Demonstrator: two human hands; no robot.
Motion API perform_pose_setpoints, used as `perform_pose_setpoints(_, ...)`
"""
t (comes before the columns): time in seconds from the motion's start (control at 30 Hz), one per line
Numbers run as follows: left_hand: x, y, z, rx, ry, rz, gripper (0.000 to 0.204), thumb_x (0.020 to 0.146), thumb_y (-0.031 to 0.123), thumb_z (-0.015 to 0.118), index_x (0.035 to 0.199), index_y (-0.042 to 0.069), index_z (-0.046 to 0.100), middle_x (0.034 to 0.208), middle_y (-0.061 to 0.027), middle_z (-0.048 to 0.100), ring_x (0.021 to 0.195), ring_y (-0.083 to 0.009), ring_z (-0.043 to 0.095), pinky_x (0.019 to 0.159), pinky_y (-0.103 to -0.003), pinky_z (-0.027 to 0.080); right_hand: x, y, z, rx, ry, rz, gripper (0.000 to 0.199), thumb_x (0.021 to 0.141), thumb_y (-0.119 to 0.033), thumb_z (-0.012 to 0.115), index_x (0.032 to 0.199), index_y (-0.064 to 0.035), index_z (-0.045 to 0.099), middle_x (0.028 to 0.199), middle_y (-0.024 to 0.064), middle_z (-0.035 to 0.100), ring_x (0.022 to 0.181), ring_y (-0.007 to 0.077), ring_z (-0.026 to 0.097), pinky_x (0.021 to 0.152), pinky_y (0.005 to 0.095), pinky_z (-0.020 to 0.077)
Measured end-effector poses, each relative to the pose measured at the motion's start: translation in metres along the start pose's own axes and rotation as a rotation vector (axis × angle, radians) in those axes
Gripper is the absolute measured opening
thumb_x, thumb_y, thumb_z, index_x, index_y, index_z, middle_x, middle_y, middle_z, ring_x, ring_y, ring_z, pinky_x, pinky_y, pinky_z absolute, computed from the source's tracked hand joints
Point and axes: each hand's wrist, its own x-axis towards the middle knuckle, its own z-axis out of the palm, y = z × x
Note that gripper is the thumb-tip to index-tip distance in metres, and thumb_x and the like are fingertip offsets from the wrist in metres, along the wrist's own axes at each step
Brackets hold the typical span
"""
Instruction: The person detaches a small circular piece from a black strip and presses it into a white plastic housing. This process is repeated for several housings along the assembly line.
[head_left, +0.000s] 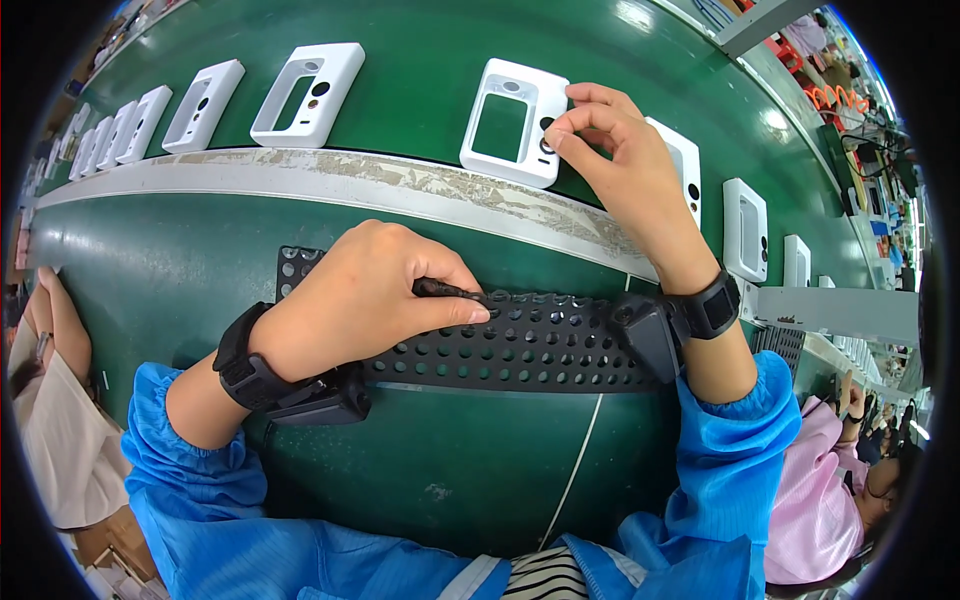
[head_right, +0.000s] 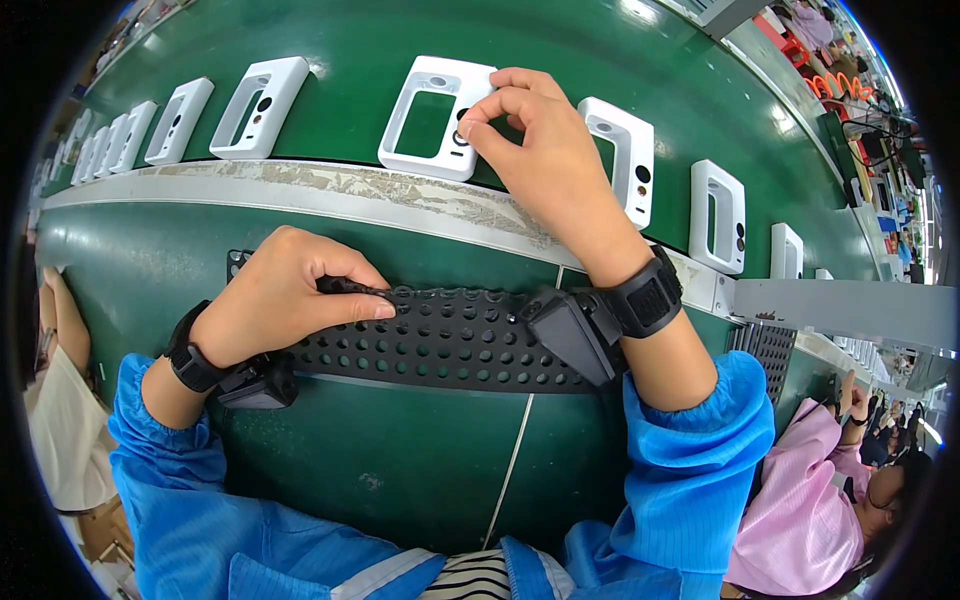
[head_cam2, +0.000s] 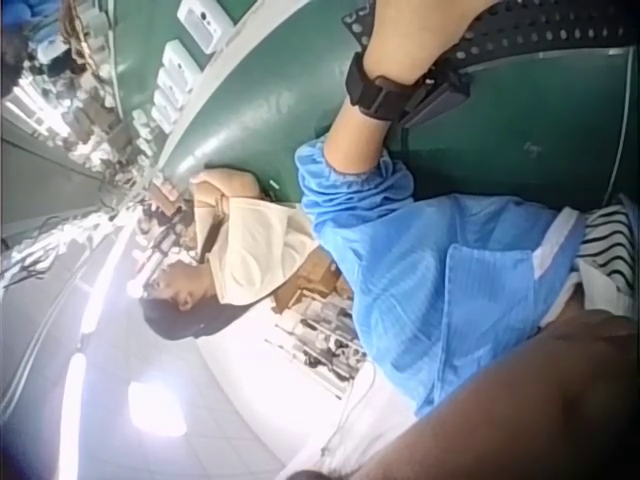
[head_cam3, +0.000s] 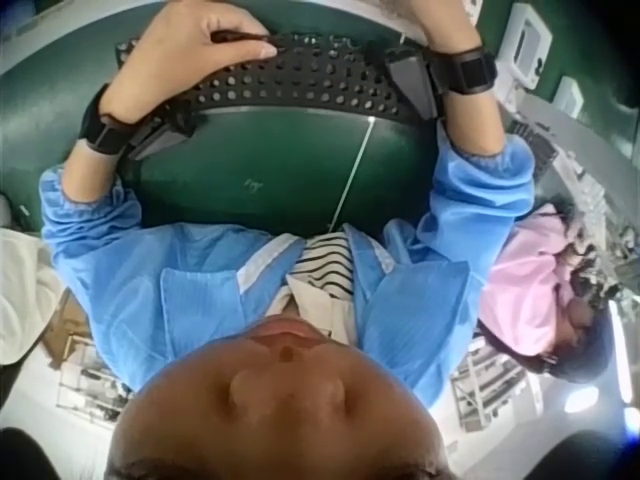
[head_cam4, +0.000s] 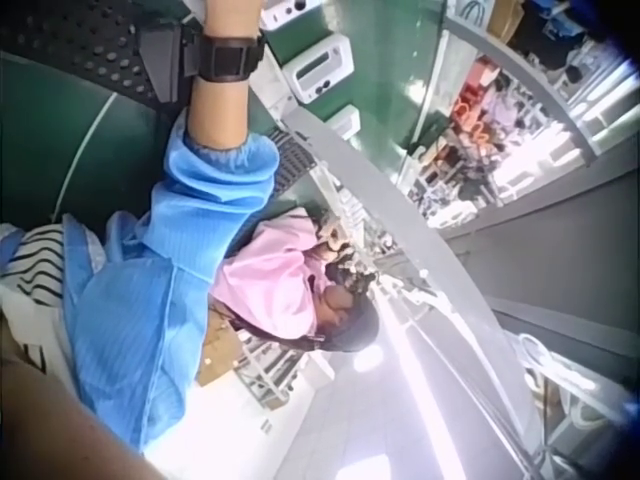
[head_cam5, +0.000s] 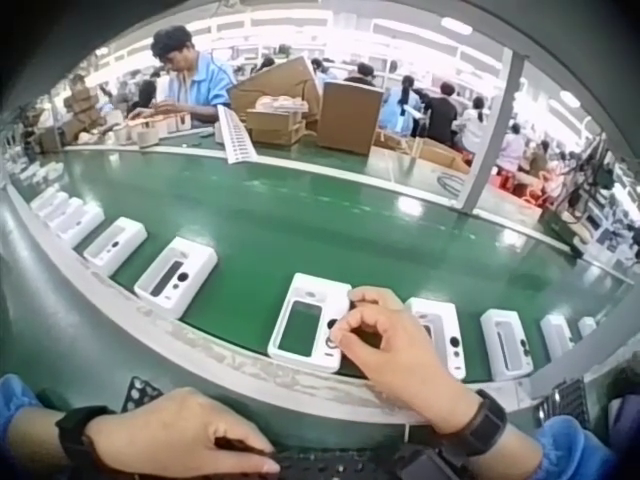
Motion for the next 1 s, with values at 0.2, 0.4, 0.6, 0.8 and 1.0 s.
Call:
perform_pose_setpoints(0.2,0.001,-0.001,-0.001,0.014,-0.029,-0.012,0.014,0.076,0.013,0.072,0.083,0.001,0.069,0.072,-0.0064,0.067,0.061,-0.0094,0.059,0.058,-0.022,0.046,-0.004,0.006,0.0,0.024,0.045,0.037,0.011,0.084,-0.012,0.063,0.087,-0.0013,0.064,0.121,0.0061,0.048,0.09,0.0111,0.057,0.084,0.0253,0.0446)
perform_pose_setpoints(0.4,0.006,0.002,0.005,0.007,-0.032,-0.046,0.014,0.076,0.013,0.073,0.083,0.002,0.069,0.071,-0.0062,0.067,0.061,-0.0093,0.059,0.057,-0.023,0.045,-0.012,0.015,-0.006,0.098,0.081,0.077,0.01,0.084,-0.01,0.062,0.086,-0.0003,0.064,0.119,0.0073,0.048,0.09,0.0115,0.057,0.085,0.0257,0.0449)
perform_pose_setpoints(0.6,0.007,0.004,0.006,0.011,-0.038,-0.062,0.014,0.075,0.013,0.073,0.082,0.002,0.07,0.071,-0.0061,0.067,0.06,-0.0091,0.058,0.057,-0.023,0.045,-0.017,0.02,-0.012,0.149,0.099,0.091,0.01,0.084,-0.011,0.062,0.086,-0.0005,0.064,0.118,0.0075,0.048,0.091,0.0116,0.057,0.086,0.026,0.0445)
perform_pose_setpoints(0.8,0.006,0.004,0.006,-0.001,-0.034,-0.063,0.014,0.075,0.014,0.073,0.082,0.002,0.07,0.07,-0.0059,0.067,0.06,-0.0091,0.058,0.056,-0.023,0.045,-0.023,0.019,-0.02,0.189,0.115,0.148,0.011,0.086,-0.01,0.06,0.088,0.0003,0.062,0.121,0.0086,0.05,0.092,0.012,0.057,0.089,0.027,0.0435)
perform_pose_setpoints(1.0,0.006,0.004,0.007,-0.001,-0.021,-0.066,0.013,0.076,0.013,0.072,0.082,0.002,0.07,0.07,-0.0055,0.067,0.059,-0.0088,0.058,0.056,-0.022,0.044,-0.03,0.021,-0.027,0.267,0.106,0.167,0.012,0.088,-0.01,0.058,0.091,0.0016,0.061,0.123,0.0107,0.049,0.094,0.0118,0.057,0.091,0.0272,0.043)
